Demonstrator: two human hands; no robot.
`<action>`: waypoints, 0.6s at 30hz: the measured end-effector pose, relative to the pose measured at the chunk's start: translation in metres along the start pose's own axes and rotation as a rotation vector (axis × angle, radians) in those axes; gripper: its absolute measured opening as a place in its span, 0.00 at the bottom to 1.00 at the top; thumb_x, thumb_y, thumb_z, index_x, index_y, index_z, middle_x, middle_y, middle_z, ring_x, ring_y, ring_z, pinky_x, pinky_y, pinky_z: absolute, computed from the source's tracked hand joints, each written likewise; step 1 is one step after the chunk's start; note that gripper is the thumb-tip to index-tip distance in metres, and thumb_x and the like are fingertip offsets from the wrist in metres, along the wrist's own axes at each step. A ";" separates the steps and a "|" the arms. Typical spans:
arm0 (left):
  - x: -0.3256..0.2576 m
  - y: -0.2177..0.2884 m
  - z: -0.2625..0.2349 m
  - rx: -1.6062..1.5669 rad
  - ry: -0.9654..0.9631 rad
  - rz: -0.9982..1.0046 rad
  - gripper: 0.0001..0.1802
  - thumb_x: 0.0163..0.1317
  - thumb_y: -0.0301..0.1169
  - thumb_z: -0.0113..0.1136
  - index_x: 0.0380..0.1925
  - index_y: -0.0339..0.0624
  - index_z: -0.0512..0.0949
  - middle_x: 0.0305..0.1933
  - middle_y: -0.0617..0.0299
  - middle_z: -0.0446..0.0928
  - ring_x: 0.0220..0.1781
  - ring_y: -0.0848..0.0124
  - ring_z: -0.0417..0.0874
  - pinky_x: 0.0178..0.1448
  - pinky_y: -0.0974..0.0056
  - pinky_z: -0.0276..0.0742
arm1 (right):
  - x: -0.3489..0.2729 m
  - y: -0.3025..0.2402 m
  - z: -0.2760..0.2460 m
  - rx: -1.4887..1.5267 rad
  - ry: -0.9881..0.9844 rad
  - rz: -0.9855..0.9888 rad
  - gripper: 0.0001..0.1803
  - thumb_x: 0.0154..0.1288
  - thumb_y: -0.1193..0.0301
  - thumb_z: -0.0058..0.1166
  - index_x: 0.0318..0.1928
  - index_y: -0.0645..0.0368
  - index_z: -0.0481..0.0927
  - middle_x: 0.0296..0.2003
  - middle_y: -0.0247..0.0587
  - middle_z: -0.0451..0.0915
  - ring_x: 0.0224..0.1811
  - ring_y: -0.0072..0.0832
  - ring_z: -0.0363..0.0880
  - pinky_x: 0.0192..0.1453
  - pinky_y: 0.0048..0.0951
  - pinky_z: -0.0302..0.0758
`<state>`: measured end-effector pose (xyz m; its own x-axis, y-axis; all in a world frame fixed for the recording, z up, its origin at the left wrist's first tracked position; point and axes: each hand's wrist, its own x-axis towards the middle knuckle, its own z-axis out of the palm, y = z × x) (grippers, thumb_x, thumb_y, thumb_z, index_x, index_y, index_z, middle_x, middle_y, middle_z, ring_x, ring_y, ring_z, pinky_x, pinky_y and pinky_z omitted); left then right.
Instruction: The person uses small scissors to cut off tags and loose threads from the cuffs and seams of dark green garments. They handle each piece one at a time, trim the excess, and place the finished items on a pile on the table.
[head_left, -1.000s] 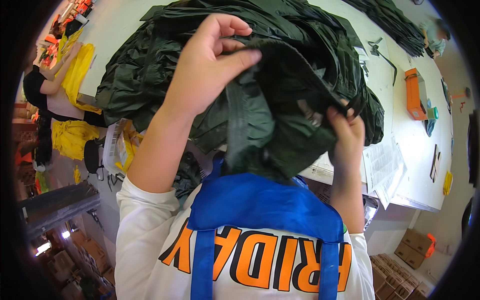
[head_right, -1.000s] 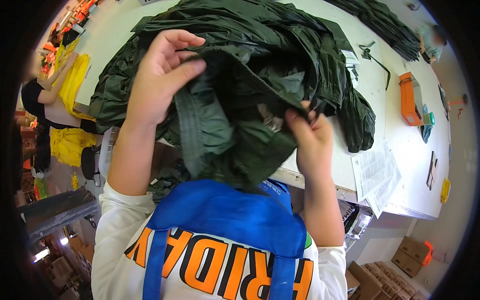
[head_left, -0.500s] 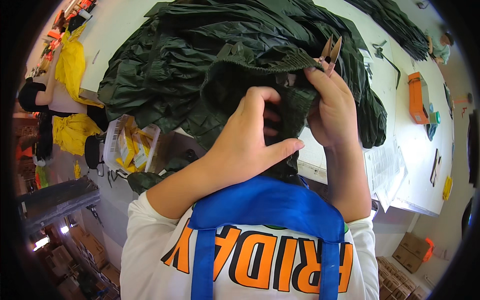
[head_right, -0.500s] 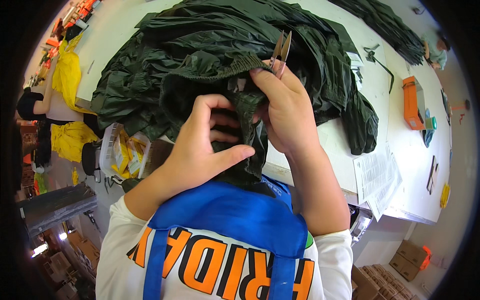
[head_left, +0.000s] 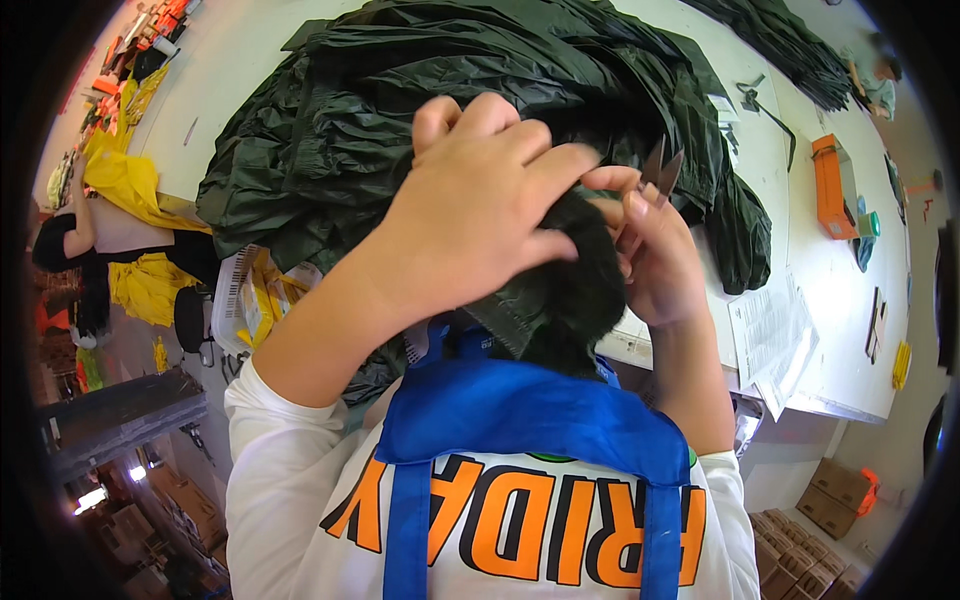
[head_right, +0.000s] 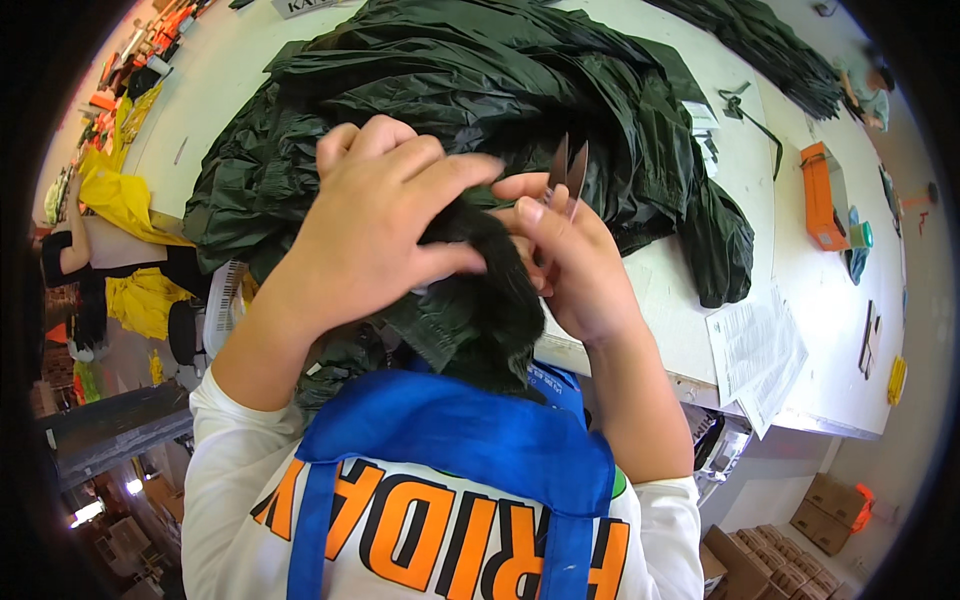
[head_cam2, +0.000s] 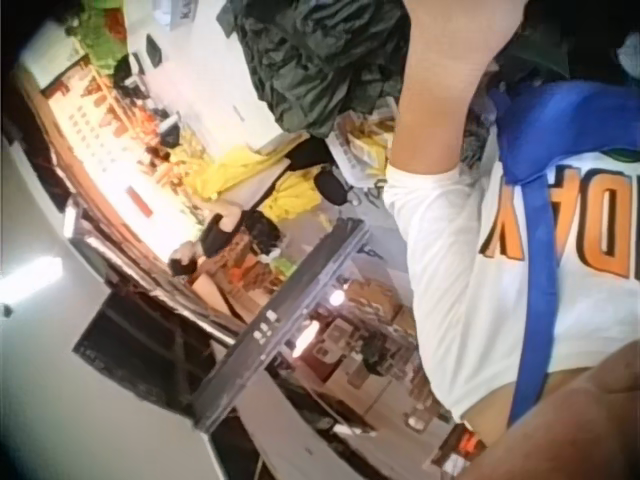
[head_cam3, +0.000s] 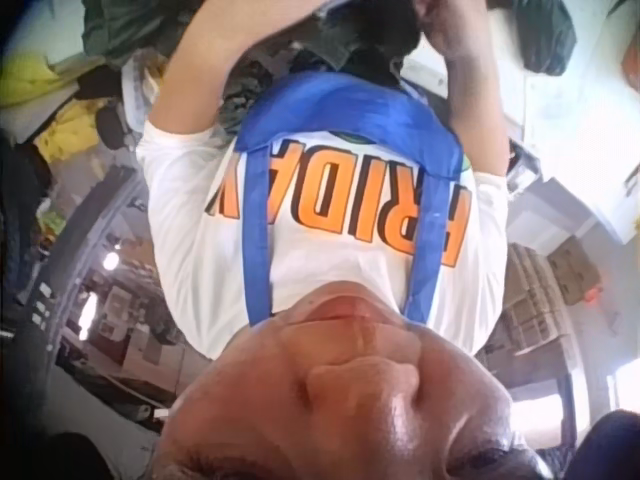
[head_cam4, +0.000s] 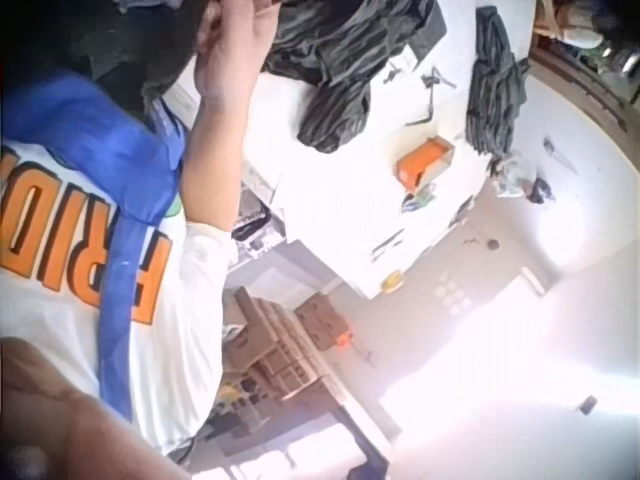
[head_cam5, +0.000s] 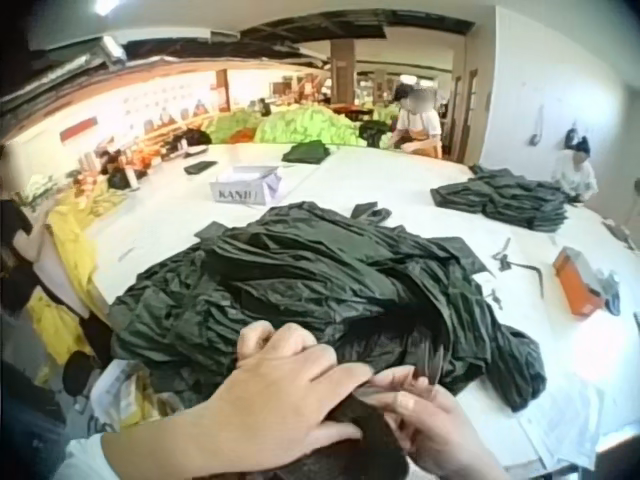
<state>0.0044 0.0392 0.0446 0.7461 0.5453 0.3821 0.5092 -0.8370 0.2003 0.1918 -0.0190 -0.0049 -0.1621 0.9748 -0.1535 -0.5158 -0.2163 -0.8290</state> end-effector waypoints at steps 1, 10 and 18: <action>0.001 -0.007 0.003 -0.015 -0.032 0.017 0.17 0.38 0.38 0.70 0.29 0.47 0.76 0.30 0.64 0.69 0.41 0.64 0.68 0.50 0.57 0.58 | -0.006 0.007 0.004 -0.151 0.085 -0.164 0.24 0.59 0.60 0.54 0.49 0.63 0.67 0.39 0.40 0.77 0.19 0.11 0.60 0.23 0.15 0.60; -0.006 -0.005 0.025 -1.579 -0.427 -0.322 0.11 0.47 0.26 0.63 0.22 0.41 0.68 0.30 0.61 0.76 0.30 0.78 0.74 0.36 0.72 0.69 | -0.047 -0.018 -0.028 -0.360 -0.108 -0.167 0.10 0.52 0.77 0.57 0.37 0.65 0.74 0.29 0.30 0.75 0.31 0.14 0.71 0.37 0.18 0.67; -0.027 0.023 0.031 -1.871 -0.148 -0.614 0.17 0.50 0.18 0.59 0.39 0.42 0.66 0.35 0.64 0.74 0.32 0.80 0.75 0.36 0.75 0.73 | -0.069 -0.011 -0.015 -0.520 0.257 -0.365 0.25 0.58 0.62 0.56 0.50 0.63 0.63 0.38 0.37 0.69 0.35 0.20 0.65 0.42 0.21 0.65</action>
<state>0.0094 0.0063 0.0106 0.7503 0.6456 -0.1422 -0.2690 0.4947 0.8264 0.2210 -0.0826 0.0067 0.1830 0.9763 0.1154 -0.0180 0.1207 -0.9925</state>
